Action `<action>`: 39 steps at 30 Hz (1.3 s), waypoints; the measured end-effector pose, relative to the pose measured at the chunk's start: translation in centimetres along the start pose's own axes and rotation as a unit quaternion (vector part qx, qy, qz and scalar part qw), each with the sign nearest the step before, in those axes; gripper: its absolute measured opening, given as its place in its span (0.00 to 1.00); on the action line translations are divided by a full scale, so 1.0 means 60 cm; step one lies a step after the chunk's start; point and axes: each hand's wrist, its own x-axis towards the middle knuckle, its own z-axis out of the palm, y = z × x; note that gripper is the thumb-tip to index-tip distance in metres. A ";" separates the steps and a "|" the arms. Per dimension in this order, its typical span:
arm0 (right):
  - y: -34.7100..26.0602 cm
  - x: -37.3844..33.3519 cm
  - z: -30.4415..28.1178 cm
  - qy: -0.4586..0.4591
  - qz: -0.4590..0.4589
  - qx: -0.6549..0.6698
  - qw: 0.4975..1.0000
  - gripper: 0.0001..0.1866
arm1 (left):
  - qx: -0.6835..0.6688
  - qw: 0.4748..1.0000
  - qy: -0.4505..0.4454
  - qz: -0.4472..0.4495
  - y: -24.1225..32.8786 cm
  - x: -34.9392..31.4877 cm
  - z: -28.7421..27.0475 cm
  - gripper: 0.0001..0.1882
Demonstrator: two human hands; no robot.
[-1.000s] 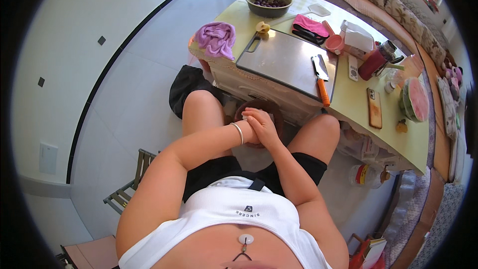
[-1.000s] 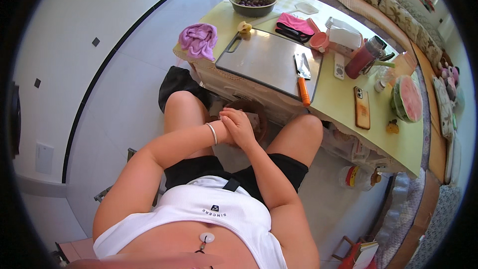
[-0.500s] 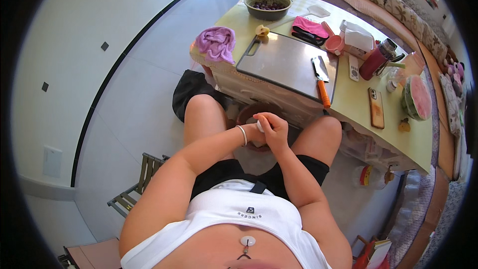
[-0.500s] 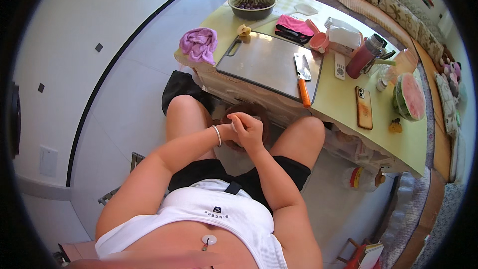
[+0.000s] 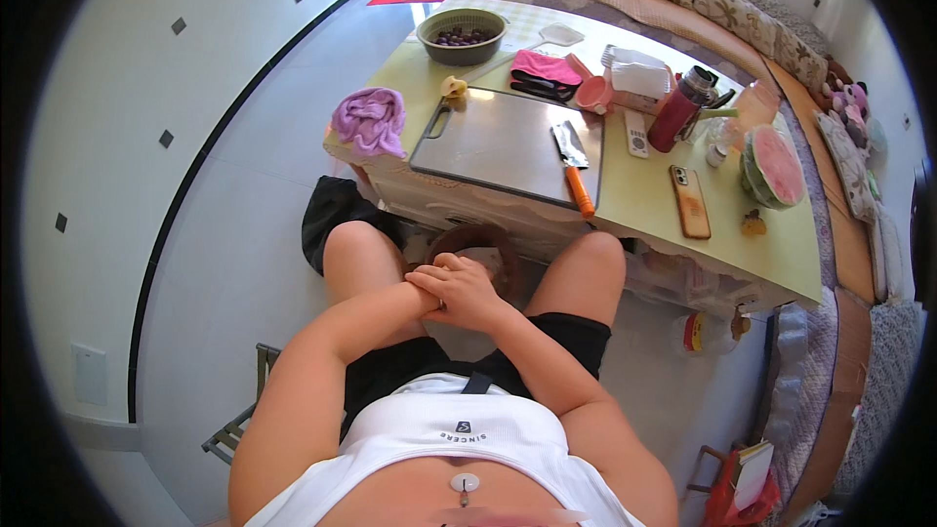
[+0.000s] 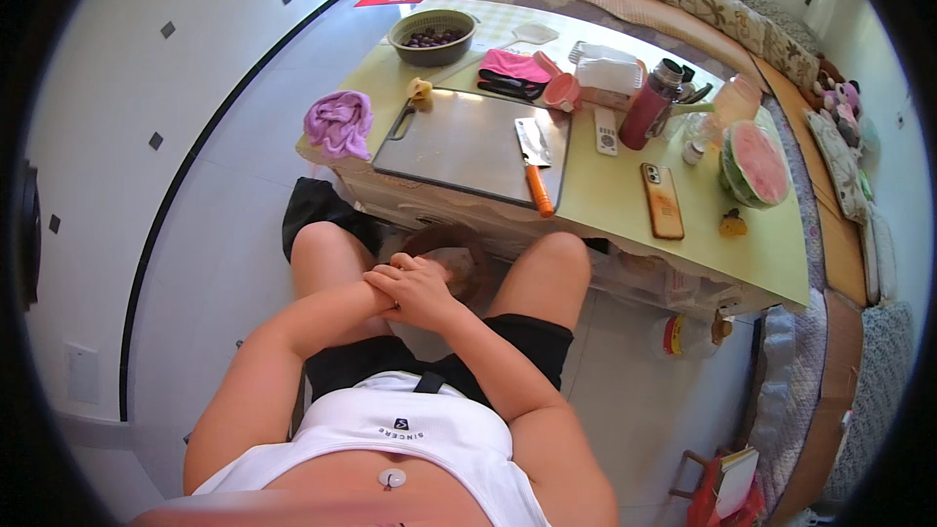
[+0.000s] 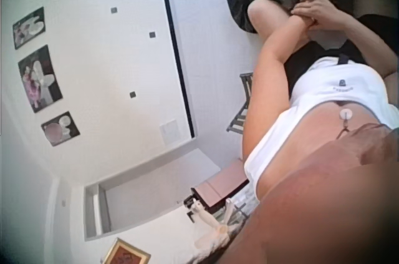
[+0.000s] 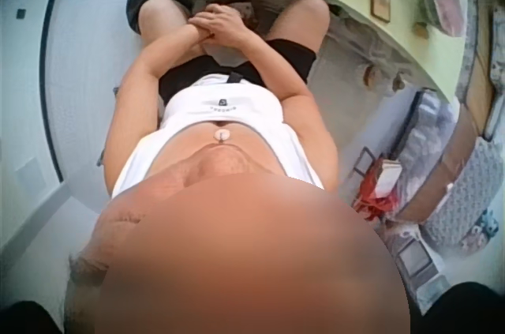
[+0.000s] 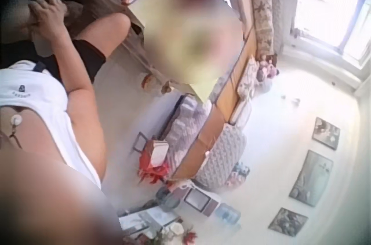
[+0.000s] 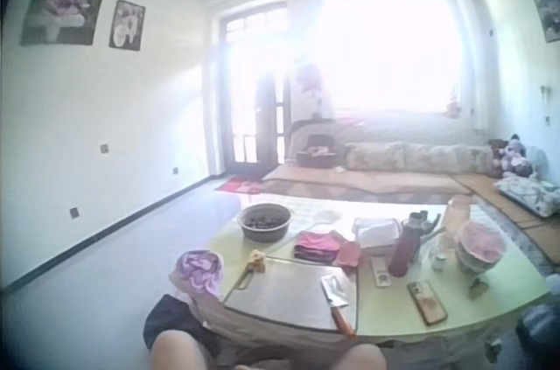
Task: The person sits on the floor and wipes a metal cutting board using a pink cloth and a white tissue. They handle a knife and a bowl of grapes on the table but do not cut or eat them. The person repeatedly wipes the board surface and then places the board on the table.
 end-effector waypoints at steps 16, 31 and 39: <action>0.023 -0.017 -0.006 -0.045 0.168 0.104 0.979 0.39 | -0.047 0.999 0.021 0.002 -0.001 0.015 0.009 0.17; 0.102 -0.039 0.041 0.280 0.322 0.196 0.883 0.10 | -0.643 0.723 0.224 0.118 0.111 -0.043 -0.037 0.16; 0.126 -0.044 0.058 0.201 0.410 0.413 0.788 0.21 | -0.623 0.722 0.290 0.079 0.076 -0.058 -0.013 0.07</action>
